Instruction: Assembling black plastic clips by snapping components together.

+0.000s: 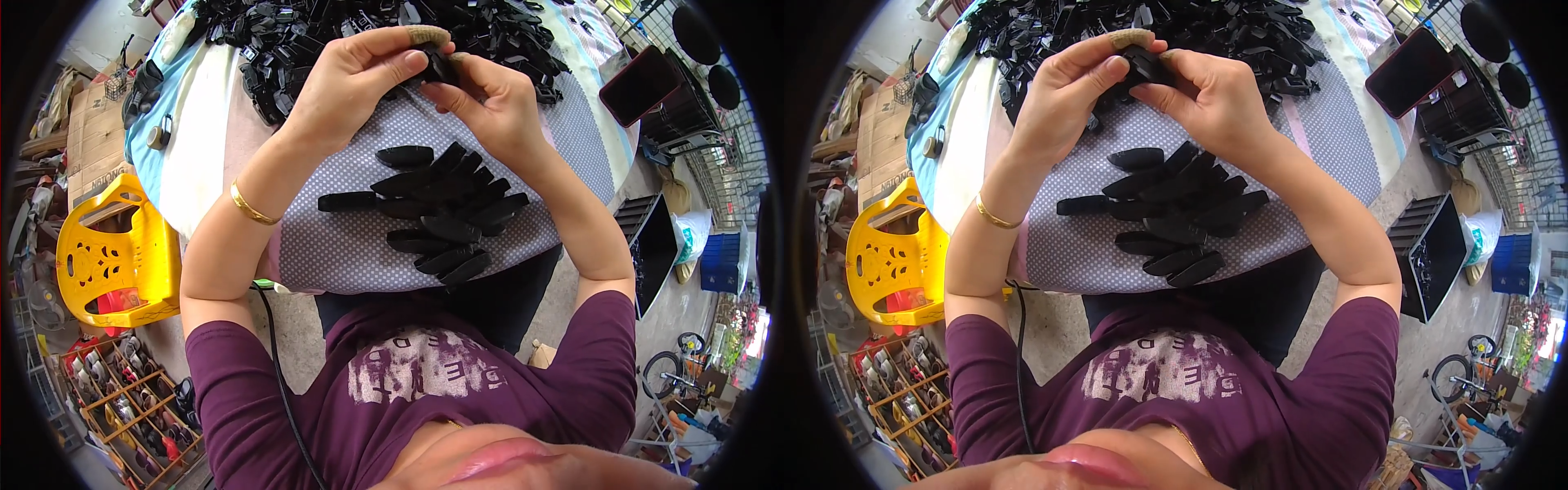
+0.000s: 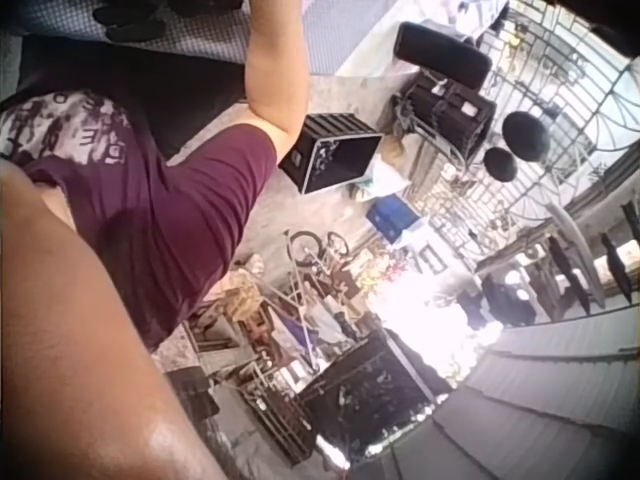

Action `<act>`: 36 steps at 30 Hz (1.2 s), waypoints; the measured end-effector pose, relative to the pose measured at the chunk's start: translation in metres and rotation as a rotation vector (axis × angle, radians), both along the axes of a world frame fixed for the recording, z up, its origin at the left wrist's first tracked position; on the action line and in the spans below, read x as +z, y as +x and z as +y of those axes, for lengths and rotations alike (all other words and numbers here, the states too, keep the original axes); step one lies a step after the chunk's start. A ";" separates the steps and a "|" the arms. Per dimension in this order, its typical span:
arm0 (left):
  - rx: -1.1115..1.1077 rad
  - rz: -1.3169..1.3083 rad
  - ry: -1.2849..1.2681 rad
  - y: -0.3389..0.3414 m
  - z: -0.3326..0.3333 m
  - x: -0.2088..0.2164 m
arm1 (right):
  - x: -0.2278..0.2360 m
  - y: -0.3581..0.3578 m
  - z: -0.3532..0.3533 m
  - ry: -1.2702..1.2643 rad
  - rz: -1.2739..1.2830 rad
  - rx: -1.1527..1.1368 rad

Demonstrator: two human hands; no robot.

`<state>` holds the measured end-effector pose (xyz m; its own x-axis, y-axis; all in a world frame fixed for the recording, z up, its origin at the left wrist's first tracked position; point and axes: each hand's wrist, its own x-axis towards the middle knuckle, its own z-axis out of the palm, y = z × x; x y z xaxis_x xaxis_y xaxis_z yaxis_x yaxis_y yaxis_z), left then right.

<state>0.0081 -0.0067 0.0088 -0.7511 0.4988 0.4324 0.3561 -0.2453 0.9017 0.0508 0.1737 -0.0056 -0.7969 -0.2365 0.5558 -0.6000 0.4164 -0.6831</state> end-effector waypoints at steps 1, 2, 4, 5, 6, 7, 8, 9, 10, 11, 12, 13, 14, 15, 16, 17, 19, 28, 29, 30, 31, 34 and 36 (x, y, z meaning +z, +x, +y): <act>-0.026 0.021 0.024 0.001 -0.001 0.000 | 0.000 0.000 -0.002 -0.001 0.000 0.004; -0.024 0.020 0.023 0.001 -0.001 0.000 | -0.001 0.000 -0.004 0.002 0.083 -0.040; 0.023 0.105 0.027 0.004 0.000 0.000 | -0.002 -0.001 -0.007 0.003 0.166 -0.083; 0.021 0.105 0.027 0.004 0.001 0.000 | -0.002 -0.001 -0.007 0.005 0.239 -0.092; 0.018 0.118 0.036 0.004 0.001 -0.001 | -0.003 -0.001 -0.007 0.008 0.312 -0.101; 0.016 0.130 0.044 0.003 0.002 -0.002 | -0.003 -0.002 -0.007 0.009 0.311 -0.104; 0.015 0.128 0.044 0.004 0.002 -0.002 | -0.004 -0.002 -0.007 0.064 0.347 -0.139; 0.022 0.102 0.041 0.003 0.002 -0.003 | -0.005 -0.002 -0.007 0.118 0.383 -0.175; 0.028 0.077 0.037 0.003 0.002 -0.004 | -0.007 -0.003 -0.006 0.119 0.380 -0.176; 0.028 0.079 0.039 0.002 0.002 -0.005 | -0.008 -0.006 -0.003 0.079 0.200 -0.099; 0.155 0.193 -0.059 0.001 0.003 -0.008 | -0.008 -0.009 -0.002 0.038 0.019 -0.021; 0.283 0.307 -0.157 0.001 0.003 -0.009 | -0.008 -0.012 -0.001 0.040 0.022 -0.021; 0.281 0.307 -0.156 0.002 0.004 -0.010 | -0.010 -0.014 0.000 -0.098 -0.092 0.087; 0.288 0.272 -0.103 0.005 0.007 -0.010 | -0.010 -0.015 0.000 -0.235 -0.206 0.196; 0.295 0.236 -0.050 0.008 0.008 -0.010 | -0.008 -0.014 0.000 -0.240 -0.282 0.213; 0.294 0.238 -0.050 0.011 0.007 -0.009 | -0.008 -0.014 -0.001 -0.240 -0.281 0.213; 0.237 0.271 -0.109 0.016 0.003 -0.005 | -0.011 -0.014 -0.003 -0.239 -0.312 0.281; 0.093 0.624 -0.595 0.031 0.009 -0.006 | -0.004 -0.031 0.045 0.490 0.235 -0.251; 0.080 0.718 -0.673 0.036 0.009 -0.009 | -0.005 -0.030 0.042 0.569 0.256 -0.255; 0.055 0.702 -0.627 0.039 0.011 -0.011 | -0.007 -0.028 0.038 0.649 0.276 -0.259; 0.053 0.701 -0.627 0.040 0.012 -0.010 | -0.007 -0.025 0.034 0.649 0.273 -0.260; -0.050 0.440 -0.515 0.036 0.012 -0.005 | -0.005 -0.017 0.023 0.890 0.186 -0.368; 0.252 0.692 -0.623 0.024 0.007 -0.003 | -0.004 -0.011 0.019 0.873 0.188 -0.352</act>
